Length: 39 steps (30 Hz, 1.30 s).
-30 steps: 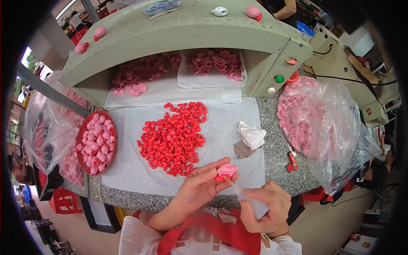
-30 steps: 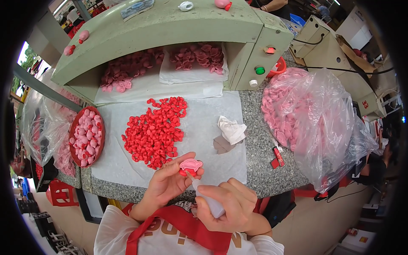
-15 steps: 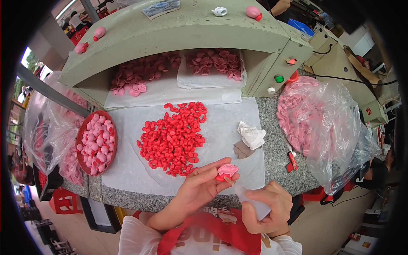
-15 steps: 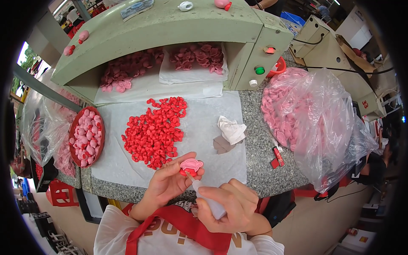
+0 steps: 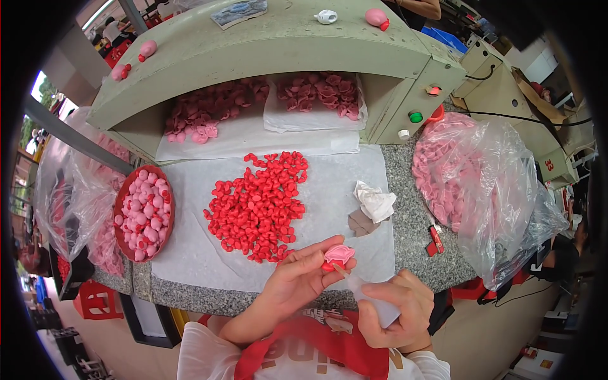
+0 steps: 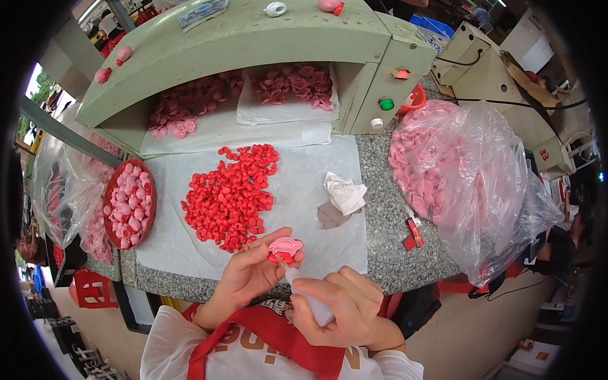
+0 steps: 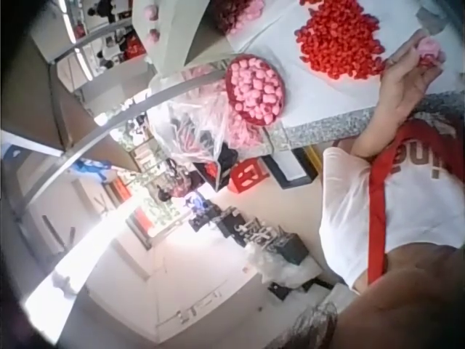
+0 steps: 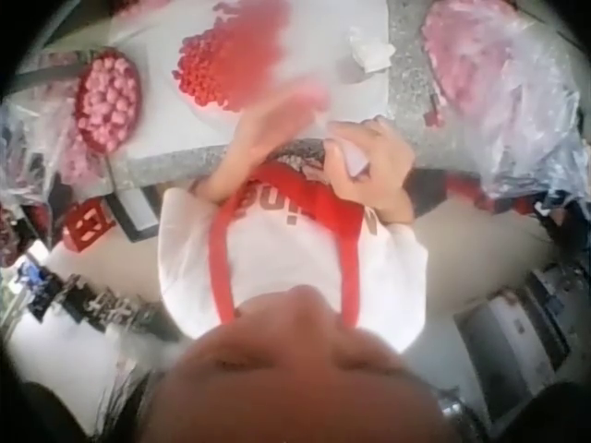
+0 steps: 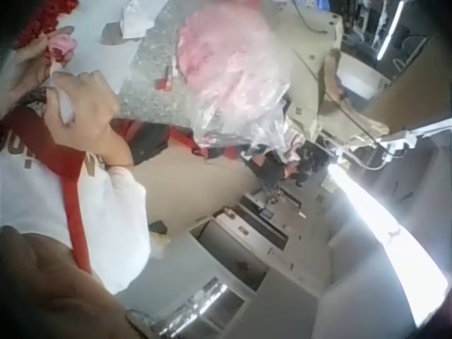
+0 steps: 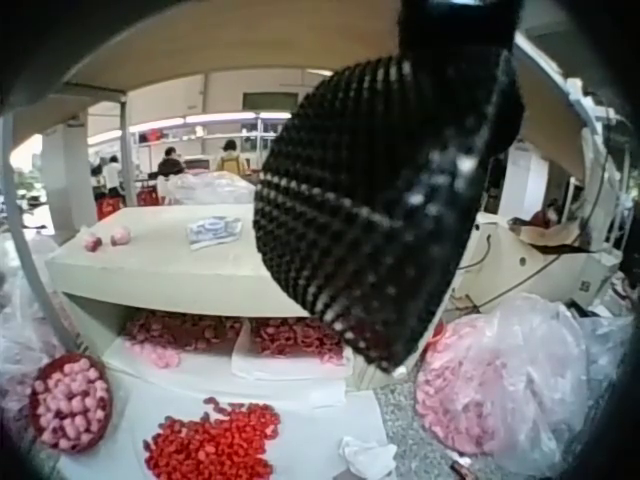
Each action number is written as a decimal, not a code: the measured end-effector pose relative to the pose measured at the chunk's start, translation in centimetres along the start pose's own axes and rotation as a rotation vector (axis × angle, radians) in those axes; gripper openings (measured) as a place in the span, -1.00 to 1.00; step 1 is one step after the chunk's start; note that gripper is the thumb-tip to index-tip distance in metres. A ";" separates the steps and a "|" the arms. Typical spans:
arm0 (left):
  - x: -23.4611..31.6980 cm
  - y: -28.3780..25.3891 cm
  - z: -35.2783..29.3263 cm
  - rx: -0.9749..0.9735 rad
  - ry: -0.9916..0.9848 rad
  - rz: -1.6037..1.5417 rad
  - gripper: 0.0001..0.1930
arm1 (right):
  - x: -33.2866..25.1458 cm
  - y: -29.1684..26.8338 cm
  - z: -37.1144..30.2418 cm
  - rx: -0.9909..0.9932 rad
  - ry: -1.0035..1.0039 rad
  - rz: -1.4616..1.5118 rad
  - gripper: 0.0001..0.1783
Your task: Assembling small pink plastic toy components by applying glue and pressing pieces together at an industrial workbench.
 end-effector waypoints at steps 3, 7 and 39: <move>0.0 0.0 0.0 -0.006 0.002 0.002 -0.51 | 0.0 0.1 0.0 0.003 -0.007 0.005 -0.71; 0.1 0.0 -0.1 -0.001 0.004 0.008 -0.51 | -0.3 0.1 0.0 -0.050 0.093 -0.017 -0.75; -0.4 -0.3 0.1 -0.033 0.018 -0.001 -0.52 | 0.5 -1.1 -0.2 0.081 0.018 -0.002 -0.71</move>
Point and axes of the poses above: each hand's wrist, its own z-axis towards the middle knuckle, its own y-axis out of the palm, x = y × z, the point moved 3 cm from there along z, towards the middle knuckle, and after that the axes turned 13 degrees about z, right-handed, at the moved point
